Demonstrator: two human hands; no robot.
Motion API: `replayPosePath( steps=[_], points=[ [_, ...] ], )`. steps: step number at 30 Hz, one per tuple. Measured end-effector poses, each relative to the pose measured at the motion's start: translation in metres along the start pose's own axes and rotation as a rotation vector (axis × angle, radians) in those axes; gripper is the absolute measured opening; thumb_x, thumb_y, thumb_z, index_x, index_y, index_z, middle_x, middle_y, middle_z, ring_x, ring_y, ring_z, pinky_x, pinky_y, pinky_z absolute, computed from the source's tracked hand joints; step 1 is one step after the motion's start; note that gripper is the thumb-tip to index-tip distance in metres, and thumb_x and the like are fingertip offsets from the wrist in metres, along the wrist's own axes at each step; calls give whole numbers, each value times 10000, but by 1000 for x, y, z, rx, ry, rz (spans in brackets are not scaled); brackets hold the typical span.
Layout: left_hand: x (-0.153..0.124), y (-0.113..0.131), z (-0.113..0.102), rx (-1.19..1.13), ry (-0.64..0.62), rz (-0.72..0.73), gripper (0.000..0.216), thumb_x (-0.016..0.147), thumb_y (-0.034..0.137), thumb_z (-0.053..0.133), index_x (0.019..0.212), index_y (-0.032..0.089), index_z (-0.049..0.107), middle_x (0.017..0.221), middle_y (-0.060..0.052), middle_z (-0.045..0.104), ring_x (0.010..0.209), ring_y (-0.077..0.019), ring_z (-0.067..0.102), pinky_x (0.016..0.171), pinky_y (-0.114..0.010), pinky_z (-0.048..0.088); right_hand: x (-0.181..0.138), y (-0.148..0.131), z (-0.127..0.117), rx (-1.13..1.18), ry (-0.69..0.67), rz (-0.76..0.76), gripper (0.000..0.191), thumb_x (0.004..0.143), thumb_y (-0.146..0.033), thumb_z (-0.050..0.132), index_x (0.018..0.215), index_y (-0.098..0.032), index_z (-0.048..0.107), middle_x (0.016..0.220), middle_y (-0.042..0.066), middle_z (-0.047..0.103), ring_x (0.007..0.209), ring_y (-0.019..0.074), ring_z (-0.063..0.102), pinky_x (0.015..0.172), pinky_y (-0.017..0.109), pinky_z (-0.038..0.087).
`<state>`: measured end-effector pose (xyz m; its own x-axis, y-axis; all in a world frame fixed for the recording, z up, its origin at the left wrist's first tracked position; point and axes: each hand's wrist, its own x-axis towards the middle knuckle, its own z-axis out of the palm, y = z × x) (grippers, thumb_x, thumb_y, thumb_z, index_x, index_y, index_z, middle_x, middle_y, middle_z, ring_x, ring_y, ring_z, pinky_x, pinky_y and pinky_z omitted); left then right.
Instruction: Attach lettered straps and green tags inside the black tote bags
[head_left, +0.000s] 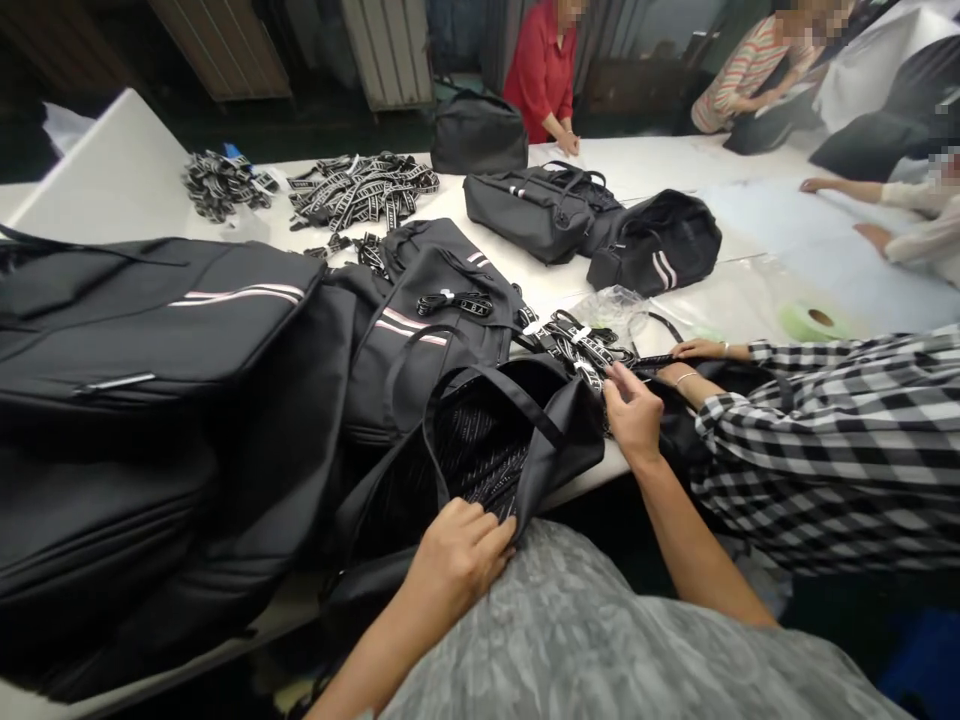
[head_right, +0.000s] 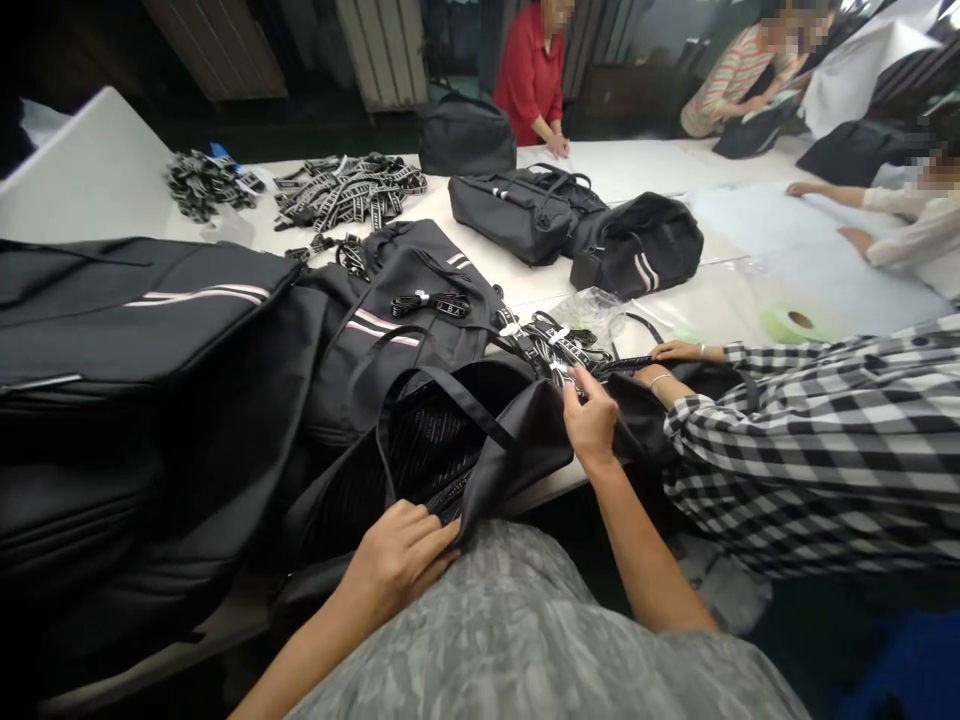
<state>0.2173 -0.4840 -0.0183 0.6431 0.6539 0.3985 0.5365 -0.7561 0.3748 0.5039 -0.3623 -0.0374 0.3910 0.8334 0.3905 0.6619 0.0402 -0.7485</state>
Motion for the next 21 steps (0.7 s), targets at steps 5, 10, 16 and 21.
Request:
replayPosePath(
  steps=[5,10,16,21],
  points=[
    [5,4,-17,-208,-235,-56,249,923,224,463,1133,167,586,800,-55,600,736,-173,529,657,-312,413,9,-103,-3,130,-357,-396,274,884,-242,500,1067,-189,698,986,44,719,928,166,663,898,309,501],
    [3,11,-41,-452,-435,-186,330,945,201,406,1234,232,563,949,-69,613,897,-178,547,794,-309,465,-2,-121,16,-38,-1004,-443,219,862,-243,544,846,-179,752,732,-14,712,639,108,615,617,207,438],
    [-13,0,-55,-731,-443,-494,365,940,188,358,1166,289,626,1137,-20,636,1063,-157,563,964,-278,428,-41,-99,-14,-168,-1191,-323,353,885,-397,564,708,-135,721,627,22,660,560,92,537,565,221,332],
    [-6,-31,-34,-529,-511,-691,325,904,303,417,1106,227,659,1097,-58,667,1027,-214,609,922,-313,456,-64,-89,-39,70,-1233,-206,428,885,-468,541,677,-131,703,597,20,632,562,92,530,557,204,367]
  ],
)
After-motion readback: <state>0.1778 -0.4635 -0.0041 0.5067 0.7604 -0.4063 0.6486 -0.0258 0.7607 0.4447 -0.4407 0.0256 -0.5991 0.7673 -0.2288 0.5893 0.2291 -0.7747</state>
